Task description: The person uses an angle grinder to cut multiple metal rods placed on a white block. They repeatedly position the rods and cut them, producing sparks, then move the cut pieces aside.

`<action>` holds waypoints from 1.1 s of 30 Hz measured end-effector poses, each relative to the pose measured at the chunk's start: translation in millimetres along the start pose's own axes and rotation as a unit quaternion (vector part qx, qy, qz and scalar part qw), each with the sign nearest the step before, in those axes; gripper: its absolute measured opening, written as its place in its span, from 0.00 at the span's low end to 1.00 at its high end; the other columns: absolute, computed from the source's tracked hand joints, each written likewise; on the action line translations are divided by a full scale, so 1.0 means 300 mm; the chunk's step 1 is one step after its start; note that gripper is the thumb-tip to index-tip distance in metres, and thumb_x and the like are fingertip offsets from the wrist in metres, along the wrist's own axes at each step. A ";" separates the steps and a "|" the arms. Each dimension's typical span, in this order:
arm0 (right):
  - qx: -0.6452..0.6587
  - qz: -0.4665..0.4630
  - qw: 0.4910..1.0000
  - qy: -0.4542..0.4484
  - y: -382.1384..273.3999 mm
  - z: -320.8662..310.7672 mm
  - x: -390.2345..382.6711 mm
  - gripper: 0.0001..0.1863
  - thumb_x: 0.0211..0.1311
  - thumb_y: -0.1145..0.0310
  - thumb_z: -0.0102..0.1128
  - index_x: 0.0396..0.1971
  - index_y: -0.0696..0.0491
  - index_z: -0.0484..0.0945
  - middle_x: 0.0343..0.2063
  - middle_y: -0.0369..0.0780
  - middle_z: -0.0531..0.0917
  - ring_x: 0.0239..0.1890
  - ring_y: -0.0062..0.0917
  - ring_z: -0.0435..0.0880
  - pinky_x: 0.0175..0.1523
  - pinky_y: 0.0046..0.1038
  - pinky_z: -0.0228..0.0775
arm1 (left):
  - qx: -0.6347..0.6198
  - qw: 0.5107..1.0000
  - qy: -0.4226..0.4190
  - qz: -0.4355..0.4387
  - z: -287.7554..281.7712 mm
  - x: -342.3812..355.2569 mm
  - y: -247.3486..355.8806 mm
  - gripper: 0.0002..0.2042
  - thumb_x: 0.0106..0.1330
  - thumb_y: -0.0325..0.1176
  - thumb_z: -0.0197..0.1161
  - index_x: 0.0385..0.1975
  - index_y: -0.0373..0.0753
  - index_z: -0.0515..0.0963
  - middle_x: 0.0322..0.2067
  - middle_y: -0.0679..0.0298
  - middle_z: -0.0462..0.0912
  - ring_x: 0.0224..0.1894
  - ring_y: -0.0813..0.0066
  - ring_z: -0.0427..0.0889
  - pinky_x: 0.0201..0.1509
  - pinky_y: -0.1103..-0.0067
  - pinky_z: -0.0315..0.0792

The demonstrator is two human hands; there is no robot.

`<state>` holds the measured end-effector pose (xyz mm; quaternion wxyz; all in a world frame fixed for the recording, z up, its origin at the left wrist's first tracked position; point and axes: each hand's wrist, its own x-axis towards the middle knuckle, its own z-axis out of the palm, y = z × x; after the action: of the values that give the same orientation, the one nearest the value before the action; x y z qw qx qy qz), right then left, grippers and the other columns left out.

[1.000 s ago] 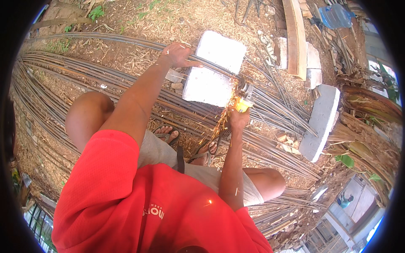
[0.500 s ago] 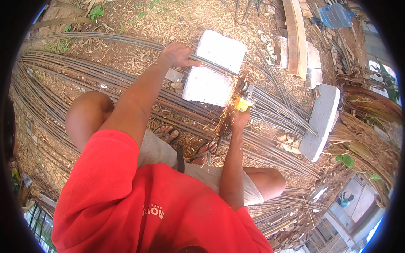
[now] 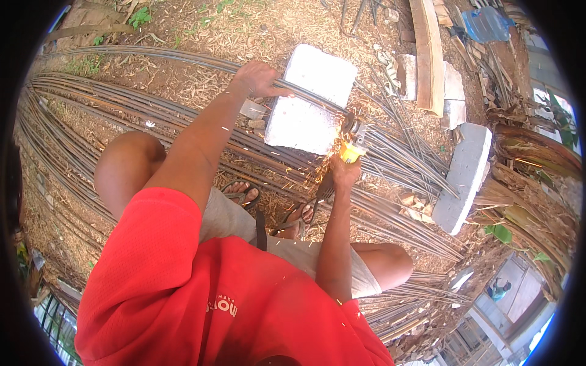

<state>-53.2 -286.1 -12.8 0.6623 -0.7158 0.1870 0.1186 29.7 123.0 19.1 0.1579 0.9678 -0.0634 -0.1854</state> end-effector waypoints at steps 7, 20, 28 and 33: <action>-0.100 -0.010 0.994 0.036 -0.017 0.012 0.002 0.25 0.60 0.84 0.75 0.56 0.56 0.79 0.42 0.38 0.88 0.37 0.26 0.89 0.36 0.27 0.83 | -0.013 1.000 0.020 -0.006 0.024 0.003 -0.012 0.54 0.59 0.92 0.49 0.38 0.36 0.91 0.33 0.51 0.90 0.42 0.53 0.91 0.59 0.57 0.79; -0.056 -0.070 0.996 0.002 0.043 -0.021 0.041 0.29 0.57 0.78 0.82 0.59 0.59 0.79 0.43 0.39 0.89 0.41 0.25 0.87 0.45 0.28 0.82 | 0.003 1.000 0.016 -0.001 0.003 -0.008 0.004 0.52 0.60 0.92 0.47 0.35 0.38 0.90 0.28 0.54 0.87 0.41 0.57 0.90 0.61 0.59 0.78; -0.107 -0.027 0.993 0.033 -0.016 0.020 0.004 0.25 0.56 0.82 0.76 0.54 0.58 0.79 0.41 0.39 0.88 0.36 0.26 0.88 0.38 0.29 0.84 | 0.014 1.000 -0.020 -0.003 -0.014 -0.005 0.007 0.50 0.60 0.93 0.44 0.26 0.41 0.84 0.22 0.62 0.79 0.35 0.66 0.85 0.57 0.61 0.77; -0.111 -0.010 0.993 0.043 -0.064 0.041 -0.011 0.25 0.55 0.80 0.77 0.54 0.57 0.80 0.35 0.36 0.86 0.29 0.22 0.84 0.32 0.26 0.78 | 0.003 1.000 -0.004 -0.001 0.000 -0.005 0.004 0.50 0.60 0.93 0.43 0.25 0.42 0.83 0.20 0.65 0.76 0.31 0.68 0.82 0.55 0.62 0.77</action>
<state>-47.1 -272.5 4.9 0.5716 -0.7909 0.1939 0.1013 28.3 122.1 20.1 0.1549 0.9676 -0.0631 -0.1889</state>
